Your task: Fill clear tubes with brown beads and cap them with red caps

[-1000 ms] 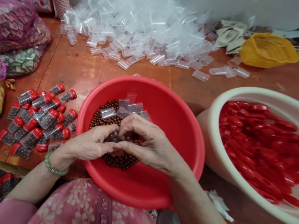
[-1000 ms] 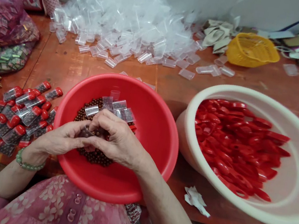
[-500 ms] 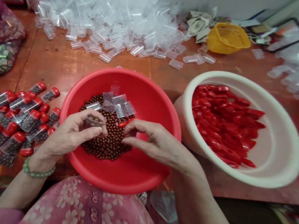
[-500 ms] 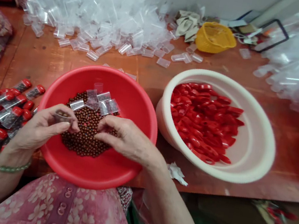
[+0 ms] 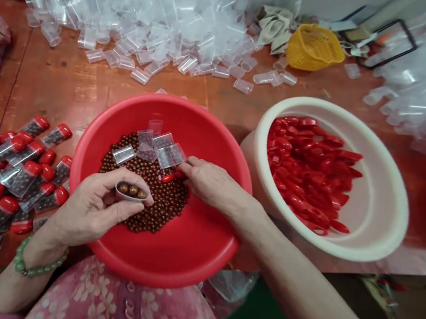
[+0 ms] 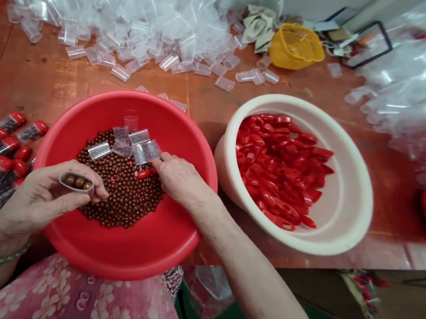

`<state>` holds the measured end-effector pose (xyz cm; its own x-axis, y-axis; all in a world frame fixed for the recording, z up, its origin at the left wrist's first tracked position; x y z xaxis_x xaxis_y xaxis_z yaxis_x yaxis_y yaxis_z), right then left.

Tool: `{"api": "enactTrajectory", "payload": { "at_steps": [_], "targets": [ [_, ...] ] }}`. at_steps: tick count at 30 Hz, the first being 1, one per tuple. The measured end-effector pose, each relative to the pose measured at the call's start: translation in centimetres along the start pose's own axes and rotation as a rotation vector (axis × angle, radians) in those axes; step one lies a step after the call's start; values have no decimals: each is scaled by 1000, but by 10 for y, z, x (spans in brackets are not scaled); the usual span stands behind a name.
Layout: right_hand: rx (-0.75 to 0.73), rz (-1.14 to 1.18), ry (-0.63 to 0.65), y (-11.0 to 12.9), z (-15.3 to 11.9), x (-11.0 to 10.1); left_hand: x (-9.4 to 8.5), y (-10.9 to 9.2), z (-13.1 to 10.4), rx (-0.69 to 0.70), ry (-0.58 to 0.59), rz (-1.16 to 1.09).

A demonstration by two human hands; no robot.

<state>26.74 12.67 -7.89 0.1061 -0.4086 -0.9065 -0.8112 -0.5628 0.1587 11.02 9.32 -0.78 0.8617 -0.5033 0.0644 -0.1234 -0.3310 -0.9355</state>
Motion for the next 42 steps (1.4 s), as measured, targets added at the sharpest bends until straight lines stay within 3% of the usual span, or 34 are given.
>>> {"api": "enactTrajectory", "payload": {
  "at_steps": [6, 12, 16, 18, 22, 26, 34, 42],
  "targets": [
    [-5, 46, 16, -1, 13, 16, -2, 8, 7, -44, -4, -4],
    [-48, 247, -61, 11, -4, -2, -9, 19, 10, -75, -82, -50],
    [-49, 886, -386, 18, -25, -25, -5, 22, 12, -98, -62, -35],
    [-26, 1066, -556, 21, -34, -35, -3, 25, 13, -137, -53, -58],
    [-84, 1028, -891, 47, -55, -66, 11, 40, 10, -285, 42, -301],
    [-150, 804, -1068, 84, -76, -79, 17, 45, 5, -298, 23, -573],
    [-206, 409, -1107, 113, -94, -65, 20, 50, 5, -388, -36, -608],
    [-96, 883, -1106, 87, -90, -54, 18, 51, 5, -362, -53, -549]
  ]
}}
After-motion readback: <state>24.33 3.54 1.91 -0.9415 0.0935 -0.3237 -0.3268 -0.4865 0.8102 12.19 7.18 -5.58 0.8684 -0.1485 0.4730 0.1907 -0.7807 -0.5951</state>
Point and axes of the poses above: each hand's wrist, its own z-axis towards the middle knuckle, its own x-axis out of the palm, y = z × x, the point moved 10 cm from there along z, towards the middle knuckle, and after that the axes turned 10 degrees about -x, right-handed, at the moved point
